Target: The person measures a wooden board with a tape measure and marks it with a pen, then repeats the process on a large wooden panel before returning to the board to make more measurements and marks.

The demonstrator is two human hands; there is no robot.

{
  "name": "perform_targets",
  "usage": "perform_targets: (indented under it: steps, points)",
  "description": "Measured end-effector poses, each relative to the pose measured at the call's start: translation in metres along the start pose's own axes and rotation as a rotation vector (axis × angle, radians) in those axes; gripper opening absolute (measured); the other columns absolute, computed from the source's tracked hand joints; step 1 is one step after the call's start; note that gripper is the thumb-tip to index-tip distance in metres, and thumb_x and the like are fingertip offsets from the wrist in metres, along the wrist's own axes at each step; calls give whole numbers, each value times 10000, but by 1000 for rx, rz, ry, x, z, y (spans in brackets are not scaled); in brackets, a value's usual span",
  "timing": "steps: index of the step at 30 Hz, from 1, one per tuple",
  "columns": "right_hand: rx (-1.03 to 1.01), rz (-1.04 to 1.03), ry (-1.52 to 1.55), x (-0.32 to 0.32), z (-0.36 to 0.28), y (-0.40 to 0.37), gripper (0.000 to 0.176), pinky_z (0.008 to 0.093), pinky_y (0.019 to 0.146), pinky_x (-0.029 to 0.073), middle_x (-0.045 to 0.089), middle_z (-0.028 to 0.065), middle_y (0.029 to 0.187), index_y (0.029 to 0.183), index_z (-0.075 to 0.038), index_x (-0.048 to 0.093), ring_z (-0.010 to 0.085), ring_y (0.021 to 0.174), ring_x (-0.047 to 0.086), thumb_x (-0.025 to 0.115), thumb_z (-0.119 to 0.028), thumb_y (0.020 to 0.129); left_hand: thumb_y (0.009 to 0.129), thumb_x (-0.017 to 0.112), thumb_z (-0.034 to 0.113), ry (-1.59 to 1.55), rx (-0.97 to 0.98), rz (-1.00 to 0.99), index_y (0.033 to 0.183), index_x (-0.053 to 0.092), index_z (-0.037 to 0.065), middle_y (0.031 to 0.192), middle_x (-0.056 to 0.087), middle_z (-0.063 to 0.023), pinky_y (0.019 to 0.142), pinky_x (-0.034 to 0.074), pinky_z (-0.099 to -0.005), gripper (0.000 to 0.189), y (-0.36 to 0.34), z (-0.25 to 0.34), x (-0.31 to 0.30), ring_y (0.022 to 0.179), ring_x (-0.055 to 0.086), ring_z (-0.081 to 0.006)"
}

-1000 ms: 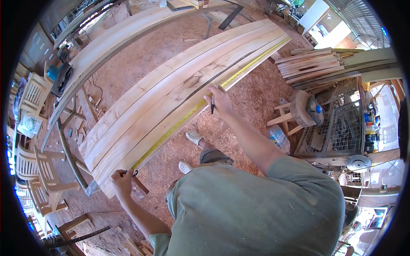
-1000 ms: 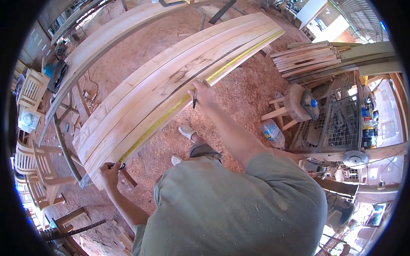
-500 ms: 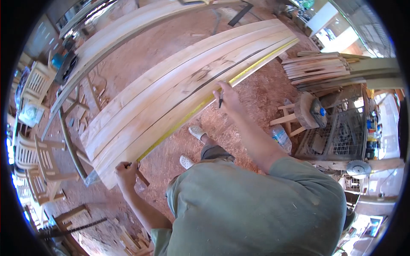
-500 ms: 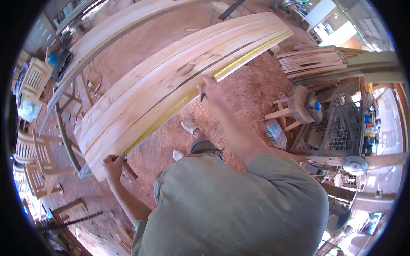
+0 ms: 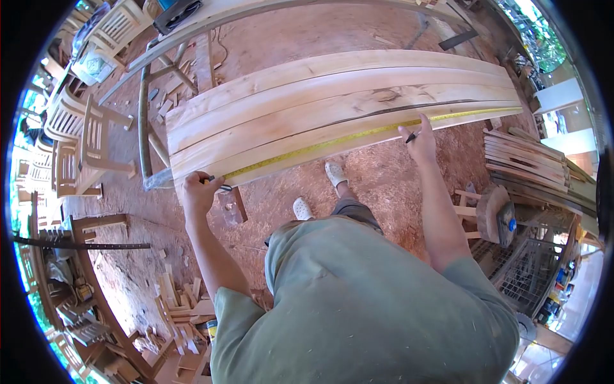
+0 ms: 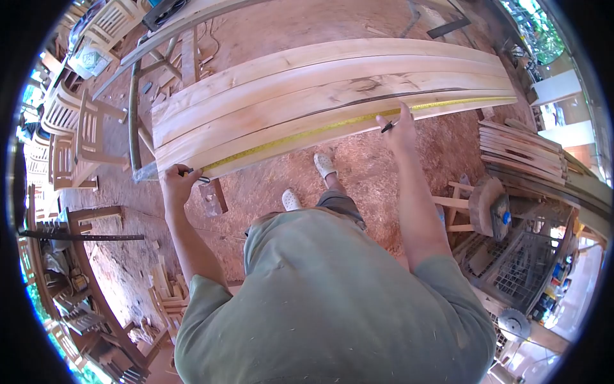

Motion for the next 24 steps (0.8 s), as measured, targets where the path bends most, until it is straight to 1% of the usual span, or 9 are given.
perform_targets:
  steps: [3, 8, 12, 14, 18, 20, 22, 23, 24]
  points:
    - [-31, 8, -55, 2, 4, 4, 759, 460, 953, 469, 540, 267, 1232, 1361, -29, 404, 415, 1129, 554, 779, -329, 773, 645, 826, 260, 4, -23, 32, 847, 694, -38, 733, 656, -130, 666, 499, -343, 383, -1, -7, -7, 686, 627, -228]
    - [37, -49, -79, 0, -8, 10, 770, 474, 973, 457, 525, 278, 1253, 1376, -38, 392, 430, 1161, 529, 767, -352, 781, 684, 805, 259, 175, -31, 99, 988, 673, -27, 967, 675, -173, 825, 502, -377, 438, -3, -6, -3, 921, 643, -294]
    - [15, -104, -123, 2, -21, 14, 796, 453, 1011, 431, 506, 286, 1306, 1387, 12, 377, 413, 1224, 499, 742, -392, 806, 687, 797, 282, 135, -15, 102, 1083, 655, -12, 1023, 665, -218, 856, 505, -413, 513, -6, -8, -5, 952, 646, -332]
    - [-108, -68, -145, 9, -20, 16, 791, 455, 1012, 431, 507, 282, 1305, 1384, 8, 389, 413, 1220, 498, 749, -386, 800, 694, 791, 281, 135, -26, 70, 1073, 656, -6, 1054, 656, -206, 869, 497, -400, 494, -8, -6, -5, 980, 634, -326]
    - [-67, -102, -180, 17, -19, 20, 774, 448, 1008, 436, 519, 286, 1283, 1368, 8, 413, 408, 1195, 517, 757, -378, 792, 701, 785, 257, 195, 29, 70, 1047, 659, -11, 1049, 657, -187, 881, 490, -393, 456, -6, -10, -1, 991, 628, -328]
    - [28, -235, -134, 26, -7, 21, 734, 436, 986, 456, 537, 282, 1251, 1356, 0, 440, 386, 1167, 544, 751, -371, 805, 705, 776, 239, 206, 75, 60, 1031, 657, -21, 1064, 651, -178, 875, 485, -386, 434, -4, -9, 1, 985, 620, -328]
    - [-14, -193, -169, 32, 1, 18, 670, 424, 964, 476, 553, 269, 1231, 1335, -15, 473, 358, 1148, 565, 734, -368, 829, 692, 768, 203, 115, 187, 105, 897, 690, -14, 903, 672, -166, 756, 487, -383, 309, 1, -23, 6, 817, 629, -306]
    - [30, -200, -175, 26, -5, 15, 647, 426, 966, 478, 553, 263, 1236, 1330, -25, 480, 359, 1150, 564, 721, -373, 841, 685, 772, 182, 78, 97, 19, 824, 689, -12, 784, 661, -153, 696, 478, -377, 253, -4, -5, -2, 719, 612, -290]
    - [78, -207, -177, 23, -11, 11, 624, 428, 968, 480, 553, 258, 1241, 1325, -34, 487, 360, 1153, 562, 708, -378, 853, 694, 776, 140, 42, 144, 40, 845, 683, -30, 768, 664, -172, 688, 481, -390, 246, -9, 4, -7, 720, 630, -314]
Point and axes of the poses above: each hand's wrist, its own y-axis towards the middle knuckle, its own x-axis out of the palm, z = x × y, the point moved 4 cm from there along y, towards the middle knuckle
